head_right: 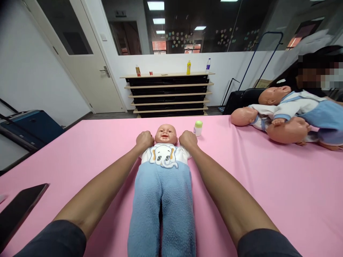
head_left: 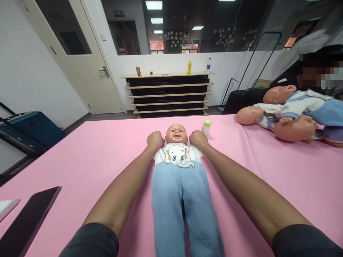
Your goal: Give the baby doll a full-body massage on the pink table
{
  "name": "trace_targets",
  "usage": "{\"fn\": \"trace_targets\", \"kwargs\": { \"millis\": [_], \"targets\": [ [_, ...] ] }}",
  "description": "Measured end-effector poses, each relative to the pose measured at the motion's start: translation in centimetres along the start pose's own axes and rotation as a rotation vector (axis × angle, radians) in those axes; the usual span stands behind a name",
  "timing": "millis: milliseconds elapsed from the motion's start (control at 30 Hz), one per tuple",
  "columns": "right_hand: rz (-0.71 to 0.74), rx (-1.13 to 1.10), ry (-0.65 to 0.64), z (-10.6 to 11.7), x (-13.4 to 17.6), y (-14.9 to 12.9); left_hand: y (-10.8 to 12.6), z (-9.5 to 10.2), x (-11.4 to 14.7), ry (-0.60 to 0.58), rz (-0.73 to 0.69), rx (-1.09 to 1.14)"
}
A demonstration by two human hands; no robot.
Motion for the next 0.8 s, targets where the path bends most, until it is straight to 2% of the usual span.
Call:
{"fn": "trace_targets", "kwargs": {
  "millis": [133, 233, 333, 467, 567, 633, 700, 800],
  "targets": [
    [0.001, 0.023, -0.025, -1.2, -0.4, 0.2, -0.2, -1.1, -0.1, 0.025, 0.007, 0.003],
    [-0.004, 0.023, -0.002, -0.5, 0.3, -0.1, -0.1, -0.2, 0.7, 0.069, 0.033, 0.030],
    [-0.026, 0.010, 0.071, 1.9, 1.7, -0.3, -0.2, 2.2, 2.2, 0.127, 0.055, 0.068],
    [-0.022, -0.014, 0.208, 6.9, 4.6, 0.7, -1.2, 7.3, 4.5, 0.230, 0.018, 0.137],
    [0.070, -0.081, 0.335, 10.6, 8.2, 2.2, -2.3, 11.5, 7.6, 0.340, -0.077, 0.242],
    [0.171, -0.132, 0.421, 12.4, 11.4, 3.4, -2.8, 13.5, 10.6, 0.356, -0.166, 0.274],
    [0.255, -0.147, 0.447, 13.1, 14.9, 4.6, -3.2, 14.4, 14.2, 0.300, -0.232, 0.268],
    [0.292, -0.124, 0.373, 11.8, 19.6, 6.5, -4.3, 13.5, 19.5, 0.160, -0.229, 0.228]
  ]
}}
Point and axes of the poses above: each hand's wrist, its own x-axis away from the middle knuckle, its own z-axis out of the back of the hand, y = z × x, the point moved 6 cm from there along -x, towards the middle knuckle, and after that the axes turned 6 degrees about x, right-handed, at the moved point
